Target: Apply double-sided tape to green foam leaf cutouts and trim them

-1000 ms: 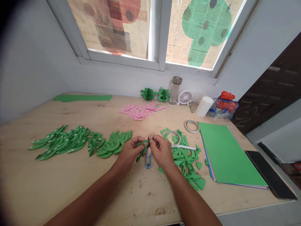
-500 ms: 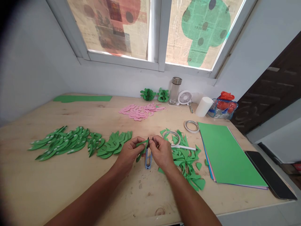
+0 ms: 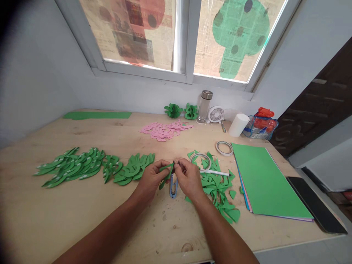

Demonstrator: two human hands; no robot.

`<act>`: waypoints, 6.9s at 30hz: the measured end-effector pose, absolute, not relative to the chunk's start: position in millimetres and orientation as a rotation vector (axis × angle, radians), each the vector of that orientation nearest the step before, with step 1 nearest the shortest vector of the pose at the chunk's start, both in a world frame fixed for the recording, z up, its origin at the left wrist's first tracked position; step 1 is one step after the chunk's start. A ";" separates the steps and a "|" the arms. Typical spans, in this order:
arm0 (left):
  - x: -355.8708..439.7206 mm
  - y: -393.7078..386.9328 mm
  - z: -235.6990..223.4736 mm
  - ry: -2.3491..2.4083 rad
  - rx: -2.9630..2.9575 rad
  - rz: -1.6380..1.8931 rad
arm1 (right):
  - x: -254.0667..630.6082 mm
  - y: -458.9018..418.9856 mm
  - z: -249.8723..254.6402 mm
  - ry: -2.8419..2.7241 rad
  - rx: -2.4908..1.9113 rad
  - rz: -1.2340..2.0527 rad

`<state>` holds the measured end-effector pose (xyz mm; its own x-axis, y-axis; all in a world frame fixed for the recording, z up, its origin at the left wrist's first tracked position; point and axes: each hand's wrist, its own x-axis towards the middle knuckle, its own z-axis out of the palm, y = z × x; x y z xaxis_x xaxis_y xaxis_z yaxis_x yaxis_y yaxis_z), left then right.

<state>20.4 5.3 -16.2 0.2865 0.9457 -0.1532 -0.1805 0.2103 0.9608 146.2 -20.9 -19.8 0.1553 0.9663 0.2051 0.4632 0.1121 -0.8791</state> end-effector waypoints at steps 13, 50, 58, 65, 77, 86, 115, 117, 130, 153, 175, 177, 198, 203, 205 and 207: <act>19.9 3.9 -13.6 0.954 1.037 0.968 | 145.7 -21.0 -19.6 -1.449 -1.496 0.671; 19.5 4.2 -11.1 0.955 1.050 0.950 | 145.7 -21.6 -20.1 -1.434 -1.480 0.681; 19.4 3.6 -11.4 0.964 1.057 0.938 | 145.4 -22.1 -19.8 -1.435 -1.462 0.689; 19.3 5.8 -17.6 0.936 1.077 0.941 | 145.0 -21.6 -20.1 -1.423 -1.437 0.709; 19.5 5.8 -14.7 0.941 1.055 0.935 | 145.2 -21.9 -19.1 -1.418 -1.440 0.710; 19.0 1.3 -5.8 0.954 1.056 0.917 | 145.9 -21.4 -19.9 -1.433 -1.457 0.702; 18.9 4.4 -14.7 0.949 1.101 0.919 | 145.6 -20.8 -19.8 -1.422 -1.451 0.705; 19.0 4.8 -15.7 0.947 1.103 0.918 | 145.4 -20.9 -19.2 -1.421 -1.452 0.706; 19.4 3.1 -11.1 0.945 1.071 0.938 | 145.8 -21.7 -19.8 -1.435 -1.474 0.697; 20.1 2.3 -16.2 0.858 1.063 0.921 | 142.6 -23.2 -16.0 -1.420 -1.480 0.736; 21.0 2.1 -12.7 0.887 1.062 0.937 | 143.1 -23.5 -17.2 -1.430 -1.498 0.703; 21.0 2.7 -13.7 0.883 1.057 0.943 | 143.3 -23.3 -17.3 -1.430 -1.497 0.700; 21.4 3.9 -16.4 0.886 1.049 0.937 | 143.7 -22.8 -18.3 -1.425 -1.508 0.686; 20.6 4.7 -19.0 0.887 1.064 0.928 | 144.0 -22.9 -17.5 -1.433 -1.513 0.674; 20.6 5.1 -19.7 0.898 1.056 0.930 | 144.4 -22.7 -17.8 -1.441 -1.512 0.662; 20.6 5.3 -20.0 0.901 1.059 0.933 | 144.7 -22.5 -18.3 -1.447 -1.514 0.655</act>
<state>20.6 5.3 -20.0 0.3382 0.9296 -0.1463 -0.1783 0.2159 0.9600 144.7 -22.5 -18.3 0.1703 0.9630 0.2089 0.4785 0.1045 -0.8719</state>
